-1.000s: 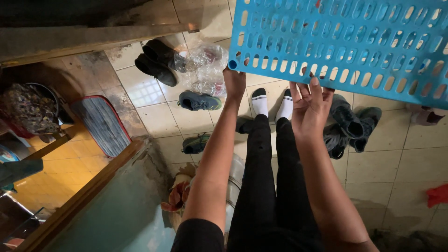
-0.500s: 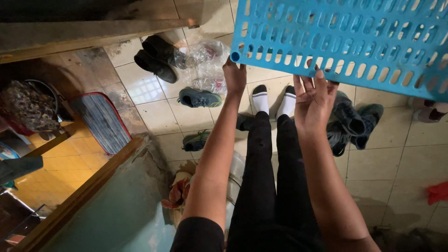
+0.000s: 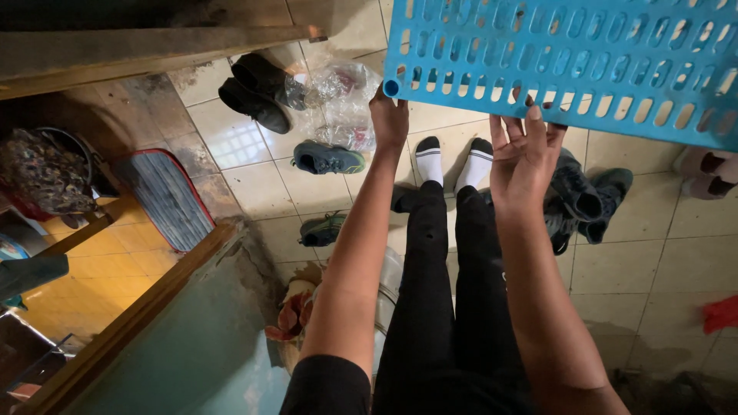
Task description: The user is assembling a blue plastic shoe rack by connecting the various plastic tiers and supports.
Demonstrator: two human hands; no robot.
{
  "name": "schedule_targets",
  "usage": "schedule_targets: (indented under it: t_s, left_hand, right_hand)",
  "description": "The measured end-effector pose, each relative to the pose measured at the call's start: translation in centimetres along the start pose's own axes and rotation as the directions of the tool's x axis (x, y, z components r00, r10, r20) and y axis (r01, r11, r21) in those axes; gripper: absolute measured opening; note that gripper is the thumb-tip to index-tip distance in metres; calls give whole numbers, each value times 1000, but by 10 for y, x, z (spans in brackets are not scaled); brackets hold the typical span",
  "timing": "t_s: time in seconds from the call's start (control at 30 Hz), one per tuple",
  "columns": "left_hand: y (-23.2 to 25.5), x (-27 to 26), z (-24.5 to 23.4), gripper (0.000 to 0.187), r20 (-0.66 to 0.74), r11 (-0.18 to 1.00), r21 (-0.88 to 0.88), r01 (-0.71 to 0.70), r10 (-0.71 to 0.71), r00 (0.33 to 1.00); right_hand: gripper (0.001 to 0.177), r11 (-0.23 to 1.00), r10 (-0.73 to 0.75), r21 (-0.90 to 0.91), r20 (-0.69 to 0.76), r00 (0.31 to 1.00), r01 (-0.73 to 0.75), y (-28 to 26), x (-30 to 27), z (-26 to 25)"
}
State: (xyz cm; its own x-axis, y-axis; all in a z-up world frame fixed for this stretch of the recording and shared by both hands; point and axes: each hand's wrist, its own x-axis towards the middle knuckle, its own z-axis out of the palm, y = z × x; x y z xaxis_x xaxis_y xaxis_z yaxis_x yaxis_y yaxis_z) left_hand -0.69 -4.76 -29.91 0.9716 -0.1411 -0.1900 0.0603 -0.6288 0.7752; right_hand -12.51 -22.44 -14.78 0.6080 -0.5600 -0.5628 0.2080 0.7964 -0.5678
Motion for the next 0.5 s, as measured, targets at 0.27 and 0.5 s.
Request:
schedule_targets:
  t_s: [0.27,0.5]
  left_hand:
    - [-12,5,1,40,-38,999,27,-33,34,999]
    - [-12,7,2,33,-24,998,-11,-65,64,998]
  right_hand:
    - [31,999,17,35,-2,1000,-17,5,-2,3]
    - [29,1000,3,30,5,1000,-3,3,-2,2]
